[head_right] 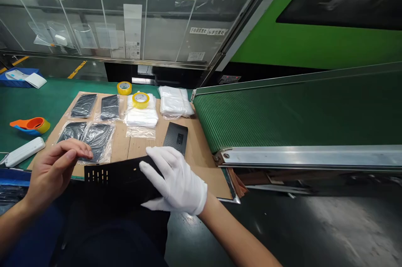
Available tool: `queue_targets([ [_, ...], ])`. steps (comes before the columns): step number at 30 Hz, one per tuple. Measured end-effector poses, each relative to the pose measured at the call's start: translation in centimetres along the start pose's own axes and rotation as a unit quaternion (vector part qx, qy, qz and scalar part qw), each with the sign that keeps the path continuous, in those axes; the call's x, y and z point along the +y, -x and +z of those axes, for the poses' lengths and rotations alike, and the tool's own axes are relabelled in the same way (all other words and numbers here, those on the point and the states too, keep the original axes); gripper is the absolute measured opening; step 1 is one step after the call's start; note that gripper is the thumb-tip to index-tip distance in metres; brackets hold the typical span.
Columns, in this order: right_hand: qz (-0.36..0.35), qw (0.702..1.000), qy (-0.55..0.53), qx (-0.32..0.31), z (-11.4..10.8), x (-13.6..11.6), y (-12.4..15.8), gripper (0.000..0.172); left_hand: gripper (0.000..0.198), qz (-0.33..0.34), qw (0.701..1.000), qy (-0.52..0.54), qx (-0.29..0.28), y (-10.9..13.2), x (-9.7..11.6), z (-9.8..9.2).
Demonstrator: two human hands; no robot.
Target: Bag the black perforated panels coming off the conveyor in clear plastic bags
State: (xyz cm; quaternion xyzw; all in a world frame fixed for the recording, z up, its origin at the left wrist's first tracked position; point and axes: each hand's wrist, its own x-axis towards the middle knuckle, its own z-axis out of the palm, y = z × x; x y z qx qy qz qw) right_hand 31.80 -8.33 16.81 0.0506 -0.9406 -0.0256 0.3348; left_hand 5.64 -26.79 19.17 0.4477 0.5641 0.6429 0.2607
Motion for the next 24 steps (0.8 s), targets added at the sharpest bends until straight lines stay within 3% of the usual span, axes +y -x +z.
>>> queue_targets([
  [4,0.038,0.999,-0.019,0.001,0.7,0.0,0.4,0.101,0.024,-0.041,0.998,-0.044,0.024,-0.7,-1.4,-0.7],
  [8,0.181,0.971,-0.152,-0.014,3.2,-0.6,2.7,0.114,0.039,-0.076,0.991,-0.107,-0.016,-2.9,-5.4,-1.0],
  [10,0.310,0.915,-0.254,-0.055,5.5,-1.4,4.4,0.118,0.047,-0.088,0.990,-0.106,-0.033,-4.5,-8.0,-0.6],
  [11,0.384,0.866,-0.307,-0.085,6.9,-1.8,5.1,0.116,0.052,-0.092,0.991,-0.095,-0.033,-5.3,-9.3,-0.4],
  [13,0.500,0.754,-0.416,-0.087,10.2,-2.2,6.3,0.108,0.061,-0.100,0.992,-0.072,-0.018,-6.7,-11.6,0.3],
  [15,0.540,0.677,-0.499,-0.037,13.6,-2.0,6.8,0.107,0.067,-0.111,0.992,-0.064,-0.009,-7.6,-13.4,0.7],
  [17,0.543,0.636,-0.548,0.036,16.5,-0.8,7.0,0.115,0.068,-0.115,0.989,-0.089,-0.028,-8.2,-15.0,0.9],
  [19,0.541,0.614,-0.567,0.093,18.4,0.9,7.0,0.114,0.062,-0.095,0.982,-0.150,-0.072,-8.8,-16.3,1.0],
  [21,0.552,0.607,-0.562,0.108,18.8,2.4,6.9,0.107,0.051,-0.042,0.966,-0.224,-0.124,-9.9,-17.7,1.2],
  [22,0.556,0.616,-0.549,0.099,18.4,2.9,6.8,0.103,0.045,-0.007,0.955,-0.257,-0.146,-10.6,-18.4,1.3],
  [24,0.540,0.676,-0.498,0.052,16.8,3.2,6.6,0.097,0.037,0.067,0.933,-0.306,-0.178,-12.3,-19.9,2.0],
])
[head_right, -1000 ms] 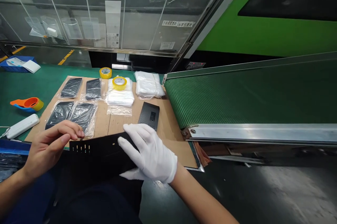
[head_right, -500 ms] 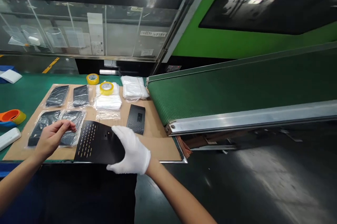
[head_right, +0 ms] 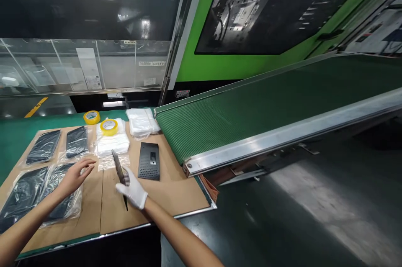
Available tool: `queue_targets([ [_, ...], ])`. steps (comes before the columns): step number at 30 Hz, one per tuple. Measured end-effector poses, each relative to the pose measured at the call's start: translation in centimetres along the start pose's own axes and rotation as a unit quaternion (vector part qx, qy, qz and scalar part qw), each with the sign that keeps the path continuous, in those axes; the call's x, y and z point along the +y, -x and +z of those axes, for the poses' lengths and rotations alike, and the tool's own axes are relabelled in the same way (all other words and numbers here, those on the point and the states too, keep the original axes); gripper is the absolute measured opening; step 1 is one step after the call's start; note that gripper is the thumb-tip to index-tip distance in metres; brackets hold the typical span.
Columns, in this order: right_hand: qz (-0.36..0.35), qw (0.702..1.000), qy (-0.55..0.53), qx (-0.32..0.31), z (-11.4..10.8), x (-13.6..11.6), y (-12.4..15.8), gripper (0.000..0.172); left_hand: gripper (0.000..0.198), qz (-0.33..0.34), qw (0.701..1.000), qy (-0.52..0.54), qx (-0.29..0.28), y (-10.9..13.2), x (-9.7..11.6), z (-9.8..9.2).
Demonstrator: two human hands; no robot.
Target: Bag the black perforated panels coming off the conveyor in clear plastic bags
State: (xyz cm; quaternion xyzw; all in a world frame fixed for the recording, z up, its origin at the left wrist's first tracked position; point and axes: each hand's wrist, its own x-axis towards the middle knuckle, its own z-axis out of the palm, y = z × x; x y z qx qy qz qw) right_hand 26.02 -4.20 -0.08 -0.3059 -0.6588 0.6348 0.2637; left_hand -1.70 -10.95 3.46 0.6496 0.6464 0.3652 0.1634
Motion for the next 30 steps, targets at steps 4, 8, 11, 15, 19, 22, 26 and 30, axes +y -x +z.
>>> queue_targets([
  [4,-0.075,0.961,0.253,-0.084,-1.4,-2.8,2.9,0.102,0.031,0.088,0.990,-0.092,-0.060,-3.8,-2.5,3.0],
  [8,-0.073,0.915,0.377,-0.120,-2.3,-3.2,4.9,0.114,0.032,0.092,0.980,-0.118,-0.133,-5.7,-4.3,6.3],
  [11,-0.049,0.901,0.419,-0.106,-3.1,-2.9,5.5,0.114,0.032,0.093,0.981,-0.105,-0.137,-6.0,-4.8,7.5],
  [15,-0.001,0.890,0.448,-0.084,-4.0,-3.2,6.1,0.114,0.039,0.094,0.980,-0.101,-0.143,-6.0,-4.5,7.3],
  [19,0.010,0.873,0.485,-0.051,-4.2,-3.7,6.6,0.108,0.041,0.086,0.982,-0.075,-0.150,-5.1,-3.3,6.7],
  [22,0.027,0.850,0.524,-0.043,-3.9,-3.9,7.1,0.101,0.042,0.090,0.975,-0.068,-0.191,-3.4,-2.0,6.4],
  [26,0.044,0.833,0.551,-0.039,-3.7,-4.0,8.2,0.099,0.034,0.099,0.964,-0.066,-0.239,-0.9,-0.1,6.0],
  [30,0.048,0.858,0.510,-0.038,-4.4,-3.5,9.8,0.101,0.050,0.117,0.952,-0.089,-0.269,0.8,0.8,5.8],
])
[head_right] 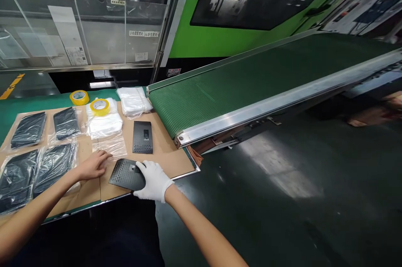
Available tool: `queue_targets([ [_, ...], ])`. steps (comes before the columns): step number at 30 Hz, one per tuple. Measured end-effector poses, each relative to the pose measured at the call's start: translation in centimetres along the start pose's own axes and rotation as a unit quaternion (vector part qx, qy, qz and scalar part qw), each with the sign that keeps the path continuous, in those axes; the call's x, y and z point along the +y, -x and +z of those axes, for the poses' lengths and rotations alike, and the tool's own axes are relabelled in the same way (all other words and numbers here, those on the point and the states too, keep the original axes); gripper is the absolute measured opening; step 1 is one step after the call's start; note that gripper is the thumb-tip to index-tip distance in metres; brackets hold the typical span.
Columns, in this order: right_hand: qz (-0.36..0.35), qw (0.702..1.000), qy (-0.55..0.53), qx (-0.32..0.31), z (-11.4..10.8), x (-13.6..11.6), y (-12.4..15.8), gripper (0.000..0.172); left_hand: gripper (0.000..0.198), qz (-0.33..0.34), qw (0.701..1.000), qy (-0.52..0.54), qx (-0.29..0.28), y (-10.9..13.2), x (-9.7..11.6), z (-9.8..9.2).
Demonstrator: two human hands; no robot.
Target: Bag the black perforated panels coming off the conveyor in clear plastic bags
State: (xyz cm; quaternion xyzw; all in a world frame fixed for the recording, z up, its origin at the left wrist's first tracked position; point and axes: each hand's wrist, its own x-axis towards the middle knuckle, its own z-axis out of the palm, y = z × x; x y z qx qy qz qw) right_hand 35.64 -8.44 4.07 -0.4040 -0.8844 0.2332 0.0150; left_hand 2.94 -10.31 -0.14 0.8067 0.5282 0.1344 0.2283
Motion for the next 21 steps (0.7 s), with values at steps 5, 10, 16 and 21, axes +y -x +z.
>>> queue_targets([
  [5,0.002,0.998,-0.065,0.025,-0.2,0.8,1.7,0.098,0.032,-0.019,0.997,-0.066,0.033,0.3,0.6,1.6],
  [10,-0.018,0.996,-0.077,0.040,-1.1,-0.1,2.6,0.080,0.029,-0.020,0.994,-0.074,0.076,-0.1,0.6,2.7],
  [16,-0.012,0.995,-0.088,0.045,-0.9,0.0,3.4,0.085,0.023,-0.004,0.993,-0.076,0.089,0.4,1.2,3.7],
  [21,-0.028,0.992,-0.118,0.039,0.2,1.3,4.1,0.093,0.025,-0.001,0.997,-0.007,0.082,1.8,1.7,6.1],
])
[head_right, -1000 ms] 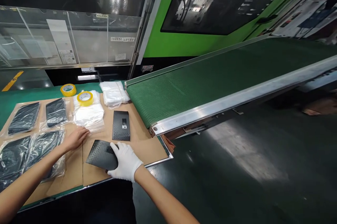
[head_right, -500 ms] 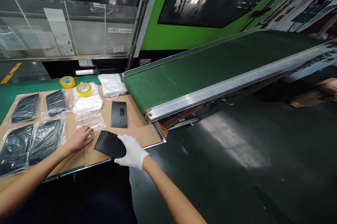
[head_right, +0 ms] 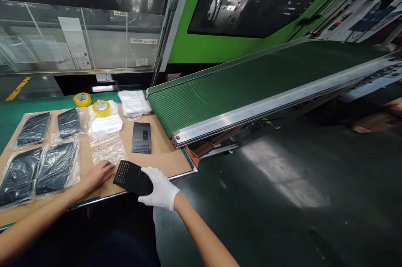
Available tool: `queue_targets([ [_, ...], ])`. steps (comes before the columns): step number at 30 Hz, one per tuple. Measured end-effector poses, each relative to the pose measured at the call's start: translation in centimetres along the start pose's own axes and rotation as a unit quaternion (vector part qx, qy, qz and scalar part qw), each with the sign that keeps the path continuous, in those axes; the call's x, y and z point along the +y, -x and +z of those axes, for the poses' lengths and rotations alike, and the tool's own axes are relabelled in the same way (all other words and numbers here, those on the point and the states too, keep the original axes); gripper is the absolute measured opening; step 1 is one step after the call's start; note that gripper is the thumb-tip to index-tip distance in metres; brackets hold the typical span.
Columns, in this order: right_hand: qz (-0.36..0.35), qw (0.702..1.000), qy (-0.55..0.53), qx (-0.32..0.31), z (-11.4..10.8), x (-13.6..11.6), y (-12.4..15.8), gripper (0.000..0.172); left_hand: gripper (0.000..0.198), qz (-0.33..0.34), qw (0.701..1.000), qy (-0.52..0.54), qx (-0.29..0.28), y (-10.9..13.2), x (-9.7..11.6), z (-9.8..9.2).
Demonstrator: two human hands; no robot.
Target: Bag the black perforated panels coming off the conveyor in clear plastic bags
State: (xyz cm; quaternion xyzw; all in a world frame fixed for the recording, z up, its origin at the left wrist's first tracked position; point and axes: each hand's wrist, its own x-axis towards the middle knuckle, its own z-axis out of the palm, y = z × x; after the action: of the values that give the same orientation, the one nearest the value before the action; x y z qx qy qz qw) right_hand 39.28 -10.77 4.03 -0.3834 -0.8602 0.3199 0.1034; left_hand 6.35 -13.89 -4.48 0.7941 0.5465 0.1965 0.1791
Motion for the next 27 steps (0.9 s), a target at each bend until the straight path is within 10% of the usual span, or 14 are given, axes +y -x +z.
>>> queue_targets([
  [17,-0.036,0.999,0.004,0.002,0.0,1.5,0.6,0.091,0.033,-0.124,0.987,0.107,-0.010,-1.6,1.2,-2.4],
  [27,-0.035,0.999,0.011,-0.038,0.2,1.0,1.6,0.098,0.032,-0.248,0.945,0.213,0.003,-2.9,2.2,-0.5],
])
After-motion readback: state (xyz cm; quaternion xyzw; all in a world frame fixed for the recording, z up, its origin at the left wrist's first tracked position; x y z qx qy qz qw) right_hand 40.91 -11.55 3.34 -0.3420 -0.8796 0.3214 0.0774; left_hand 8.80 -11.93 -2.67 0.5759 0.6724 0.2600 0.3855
